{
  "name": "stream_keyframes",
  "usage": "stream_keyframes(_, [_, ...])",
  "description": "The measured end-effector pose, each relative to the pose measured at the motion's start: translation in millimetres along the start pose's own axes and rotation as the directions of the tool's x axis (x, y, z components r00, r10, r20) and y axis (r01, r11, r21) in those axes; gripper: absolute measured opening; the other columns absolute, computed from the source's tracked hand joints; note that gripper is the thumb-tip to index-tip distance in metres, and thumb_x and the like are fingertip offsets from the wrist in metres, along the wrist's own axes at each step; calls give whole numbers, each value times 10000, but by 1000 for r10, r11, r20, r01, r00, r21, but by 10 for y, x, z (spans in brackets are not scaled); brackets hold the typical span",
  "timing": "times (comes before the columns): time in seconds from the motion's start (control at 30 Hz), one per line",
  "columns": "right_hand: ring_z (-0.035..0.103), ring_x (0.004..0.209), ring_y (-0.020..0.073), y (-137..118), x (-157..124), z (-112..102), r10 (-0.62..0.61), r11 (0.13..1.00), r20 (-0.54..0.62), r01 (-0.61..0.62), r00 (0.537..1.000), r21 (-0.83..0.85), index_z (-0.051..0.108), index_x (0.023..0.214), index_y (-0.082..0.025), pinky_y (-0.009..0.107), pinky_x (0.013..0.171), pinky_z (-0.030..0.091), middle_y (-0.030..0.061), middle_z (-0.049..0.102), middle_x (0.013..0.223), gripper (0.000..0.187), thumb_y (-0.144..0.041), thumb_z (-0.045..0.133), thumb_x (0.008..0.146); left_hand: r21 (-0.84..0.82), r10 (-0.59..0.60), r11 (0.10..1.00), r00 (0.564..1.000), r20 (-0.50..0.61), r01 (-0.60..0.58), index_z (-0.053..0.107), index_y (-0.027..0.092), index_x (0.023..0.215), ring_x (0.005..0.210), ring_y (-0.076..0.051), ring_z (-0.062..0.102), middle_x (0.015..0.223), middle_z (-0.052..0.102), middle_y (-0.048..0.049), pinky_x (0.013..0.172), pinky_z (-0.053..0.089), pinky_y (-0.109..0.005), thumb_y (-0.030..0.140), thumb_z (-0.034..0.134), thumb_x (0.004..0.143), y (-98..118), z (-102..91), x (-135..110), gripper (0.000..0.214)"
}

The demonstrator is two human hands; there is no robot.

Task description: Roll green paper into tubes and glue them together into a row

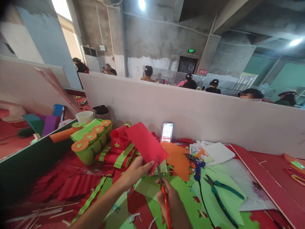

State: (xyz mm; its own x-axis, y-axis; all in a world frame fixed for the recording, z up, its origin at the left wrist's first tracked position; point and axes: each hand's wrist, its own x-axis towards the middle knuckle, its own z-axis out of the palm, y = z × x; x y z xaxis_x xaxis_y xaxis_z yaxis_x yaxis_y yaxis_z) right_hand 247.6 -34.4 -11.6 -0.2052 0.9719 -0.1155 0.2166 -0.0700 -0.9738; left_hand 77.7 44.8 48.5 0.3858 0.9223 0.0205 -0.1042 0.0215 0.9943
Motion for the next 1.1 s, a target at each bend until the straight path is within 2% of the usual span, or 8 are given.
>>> stream_keyframes(0.13, [317, 340, 45, 30, -7, 11, -20, 1000, 9, 20, 1000, 16, 386, 1302, -196, 157, 317, 318, -102, 343, 595, 866, -850, 394, 735, 33, 22, 999, 999, 49, -24, 593, 122, 737, 551, -130, 546, 602, 606, -24, 569, 449, -257, 519, 626, 778, -72, -39, 39, 401])
stream_keyframes(0.3, [337, 346, 51, 7, -19, 20, -7, 1000, 18, 7, 1000, 26, 371, 1323, -205, 164, 341, 362, -103, 343, 593, 804, -800, 410, 784, 39, 12, 999, 996, 84, -15, 605, 121, 767, 569, -131, 555, 619, 609, -25, 591, 464, -265, 531, 633, 779, -100, -77, 55, 411])
stream_keyframes(0.7, [331, 321, 54, -52, -16, 11, 63, 997, 10, -64, 998, 37, 394, 1324, -188, 157, 312, 345, -107, 344, 539, 774, -758, 440, 803, -2, 36, 999, 996, 81, -36, 597, 128, 762, 555, -111, 535, 627, 604, -13, 577, 443, -238, 486, 663, 783, -109, -101, 73, 365])
stream_keyframes(0.87, [313, 332, 51, -10, -5, -19, 12, 1000, -14, -12, 1000, -21, 427, 1300, -184, 153, 307, 318, -107, 319, 553, 820, -809, 419, 768, 11, 67, 998, 988, 140, -69, 591, 133, 753, 560, -105, 519, 632, 593, -3, 567, 427, -228, 459, 674, 779, -82, -144, 75, 338])
stream_keyframes(1.0, [314, 352, 49, 23, 2, -48, -35, 997, -20, 34, 999, -63, 461, 1274, -186, 152, 305, 314, -100, 324, 575, 873, -855, 417, 716, 75, 29, 996, 982, 187, -44, 598, 134, 749, 566, -117, 544, 644, 618, -10, 558, 430, -232, 456, 678, 772, -21, -177, 51, 332])
stream_keyframes(1.1, [342, 346, 46, 13, 0, -54, -5, 998, 1, 5, 1000, -56, 455, 1275, -193, 153, 301, 327, -93, 366, 601, 818, -818, 439, 748, 93, -10, 996, 981, 192, -8, 600, 135, 746, 568, -124, 557, 649, 626, -11, 561, 439, -238, 464, 691, 754, 9, -193, 38, 341])
